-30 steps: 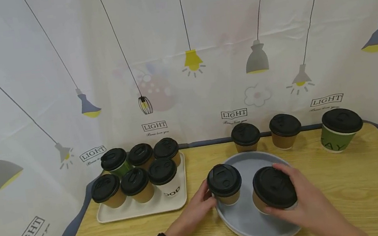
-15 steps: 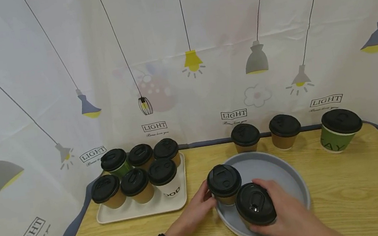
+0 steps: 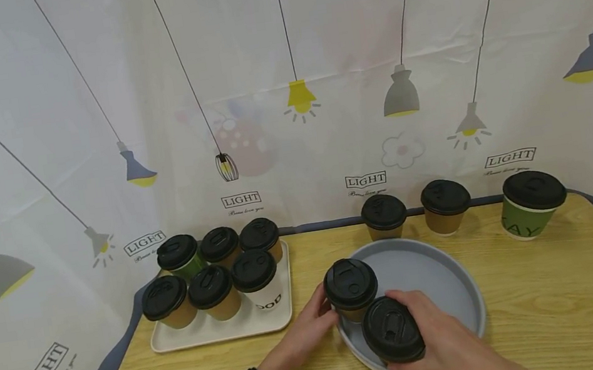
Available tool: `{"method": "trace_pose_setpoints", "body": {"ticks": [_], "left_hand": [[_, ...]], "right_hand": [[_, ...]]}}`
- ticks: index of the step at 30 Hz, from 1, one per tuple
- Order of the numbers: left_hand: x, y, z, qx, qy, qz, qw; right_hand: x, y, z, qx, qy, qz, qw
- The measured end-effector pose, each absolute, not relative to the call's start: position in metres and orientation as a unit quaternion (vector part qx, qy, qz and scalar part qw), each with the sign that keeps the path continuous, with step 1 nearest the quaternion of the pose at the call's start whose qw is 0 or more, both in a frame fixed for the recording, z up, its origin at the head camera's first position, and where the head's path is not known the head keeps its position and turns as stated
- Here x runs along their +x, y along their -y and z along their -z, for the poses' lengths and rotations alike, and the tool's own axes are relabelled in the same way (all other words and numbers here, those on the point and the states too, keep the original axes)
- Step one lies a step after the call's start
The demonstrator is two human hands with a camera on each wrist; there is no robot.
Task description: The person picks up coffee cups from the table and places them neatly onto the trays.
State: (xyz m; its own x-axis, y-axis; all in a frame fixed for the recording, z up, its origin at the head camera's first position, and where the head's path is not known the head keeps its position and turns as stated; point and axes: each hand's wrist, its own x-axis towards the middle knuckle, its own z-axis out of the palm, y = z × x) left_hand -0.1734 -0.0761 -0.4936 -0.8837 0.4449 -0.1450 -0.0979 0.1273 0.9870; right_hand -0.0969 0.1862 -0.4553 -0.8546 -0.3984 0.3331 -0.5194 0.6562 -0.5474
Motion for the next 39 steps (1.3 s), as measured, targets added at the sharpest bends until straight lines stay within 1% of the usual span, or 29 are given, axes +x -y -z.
{"method": "trace_pose_setpoints", "body": {"ticks": [5, 10, 12, 16, 19, 21, 22, 27, 30, 35, 39], "left_hand": [[-0.174, 0.076, 0.493, 0.119, -0.719, -0.652, 0.210], [-0.174, 0.076, 0.494, 0.119, -0.725, -0.646, 0.204], [-0.174, 0.076, 0.494, 0.118, -0.727, -0.645, 0.203], [-0.173, 0.077, 0.494, 0.114, -0.726, -0.646, 0.206], [-0.173, 0.077, 0.493, 0.110, -0.723, -0.650, 0.207], [-0.173, 0.077, 0.494, 0.109, -0.720, -0.653, 0.206], [-0.173, 0.078, 0.494, 0.109, -0.721, -0.653, 0.206], [-0.174, 0.080, 0.497, 0.113, -0.722, -0.651, 0.207], [-0.174, 0.080, 0.499, 0.116, -0.722, -0.650, 0.209], [-0.175, 0.079, 0.499, 0.120, -0.722, -0.649, 0.210], [-0.175, 0.078, 0.498, 0.123, -0.723, -0.647, 0.208]], "right_hand": [[-0.098, -0.187, 0.454, 0.254, 0.905, -0.330, 0.086], [-0.097, -0.187, 0.452, 0.243, 0.912, -0.324, 0.065], [-0.097, -0.188, 0.449, 0.234, 0.914, -0.329, 0.042], [-0.096, -0.194, 0.442, 0.208, 0.907, -0.364, -0.033], [-0.095, -0.203, 0.436, 0.201, 0.899, -0.384, -0.058], [-0.094, -0.211, 0.433, 0.207, 0.899, -0.383, -0.047], [-0.094, -0.216, 0.433, 0.211, 0.903, -0.374, -0.031], [-0.102, -0.241, 0.434, 0.198, 0.910, -0.356, 0.074], [-0.110, -0.259, 0.435, 0.161, 0.908, -0.366, 0.123], [-0.124, -0.288, 0.433, 0.086, 0.907, -0.378, 0.165], [-0.135, -0.309, 0.433, 0.036, 0.897, -0.386, 0.213]]}}
